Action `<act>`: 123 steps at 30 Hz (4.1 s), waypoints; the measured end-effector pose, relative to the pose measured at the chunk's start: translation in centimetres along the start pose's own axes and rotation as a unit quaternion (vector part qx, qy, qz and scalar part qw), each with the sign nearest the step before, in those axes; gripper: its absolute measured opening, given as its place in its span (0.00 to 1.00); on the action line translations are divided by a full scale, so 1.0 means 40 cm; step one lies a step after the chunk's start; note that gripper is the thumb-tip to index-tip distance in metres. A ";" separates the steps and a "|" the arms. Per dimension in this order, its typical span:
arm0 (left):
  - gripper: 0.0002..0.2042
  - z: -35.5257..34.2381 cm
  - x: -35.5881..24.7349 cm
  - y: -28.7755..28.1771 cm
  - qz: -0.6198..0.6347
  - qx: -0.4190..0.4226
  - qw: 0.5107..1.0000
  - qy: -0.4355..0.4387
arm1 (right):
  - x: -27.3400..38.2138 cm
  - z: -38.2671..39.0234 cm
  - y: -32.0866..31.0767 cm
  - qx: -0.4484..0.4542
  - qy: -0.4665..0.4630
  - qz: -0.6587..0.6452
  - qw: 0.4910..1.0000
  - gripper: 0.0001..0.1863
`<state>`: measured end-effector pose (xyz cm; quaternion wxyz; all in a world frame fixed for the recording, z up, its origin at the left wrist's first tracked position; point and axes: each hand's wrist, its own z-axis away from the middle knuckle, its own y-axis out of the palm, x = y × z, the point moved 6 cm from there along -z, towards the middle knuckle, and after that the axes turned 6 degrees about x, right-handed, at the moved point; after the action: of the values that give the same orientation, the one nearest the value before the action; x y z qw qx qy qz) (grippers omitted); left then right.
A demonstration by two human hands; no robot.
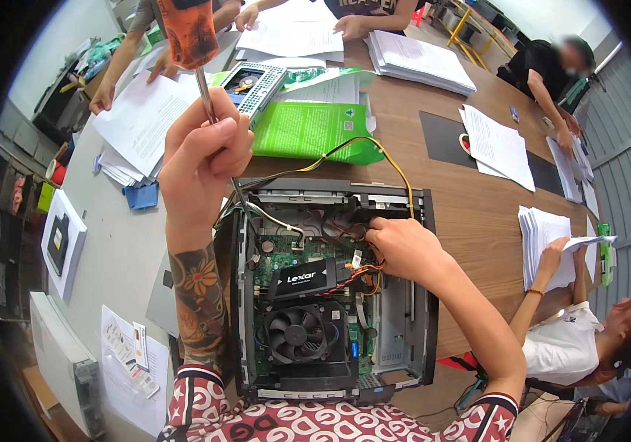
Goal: The person works on the internal components of an open desktop computer case, using a screwdriver to remove and replace screws, disconnecting and reconnecting internal cables, and handling a storage drive.
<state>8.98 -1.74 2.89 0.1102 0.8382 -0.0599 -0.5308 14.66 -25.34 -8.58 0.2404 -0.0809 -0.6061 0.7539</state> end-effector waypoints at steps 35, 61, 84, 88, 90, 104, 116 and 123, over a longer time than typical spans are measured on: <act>0.08 -0.003 -0.002 -0.016 0.000 -0.006 1.000 0.004 | 0.014 0.002 -0.004 0.037 -0.033 0.008 0.999 0.15; 0.09 -0.007 0.001 -0.010 -0.005 -0.004 1.000 0.005 | 0.001 0.009 -0.005 0.001 -0.030 0.009 1.000 0.08; 0.09 -0.007 -0.003 -0.013 -0.016 -0.014 1.000 0.011 | 0.008 0.005 -0.019 -0.042 -0.039 -0.013 0.998 0.04; 0.09 -0.009 -0.001 -0.011 -0.007 -0.007 1.000 0.012 | 0.000 0.007 -0.014 -0.043 -0.030 -0.010 0.999 0.06; 0.09 -0.006 -0.003 -0.015 -0.003 -0.005 1.000 0.012 | 0.007 0.003 -0.015 -0.022 -0.034 0.016 0.999 0.09; 0.08 -0.004 -0.004 -0.011 0.007 0.012 1.000 0.014 | 0.039 -0.040 0.000 0.177 -0.104 0.254 0.945 0.22; 0.06 -0.003 0.011 -0.009 0.067 0.038 0.997 0.006 | 0.008 -0.030 -0.009 0.137 -0.182 0.110 0.967 0.14; 0.14 0.000 -0.002 -0.018 0.002 0.005 1.000 0.017 | 0.009 -0.022 -0.001 0.148 -0.173 0.151 0.962 0.12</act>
<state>8.92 -1.03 2.78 0.1081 0.8473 -0.0621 -0.5163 14.72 -24.39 -8.69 0.0242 -0.0033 -0.5005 0.8654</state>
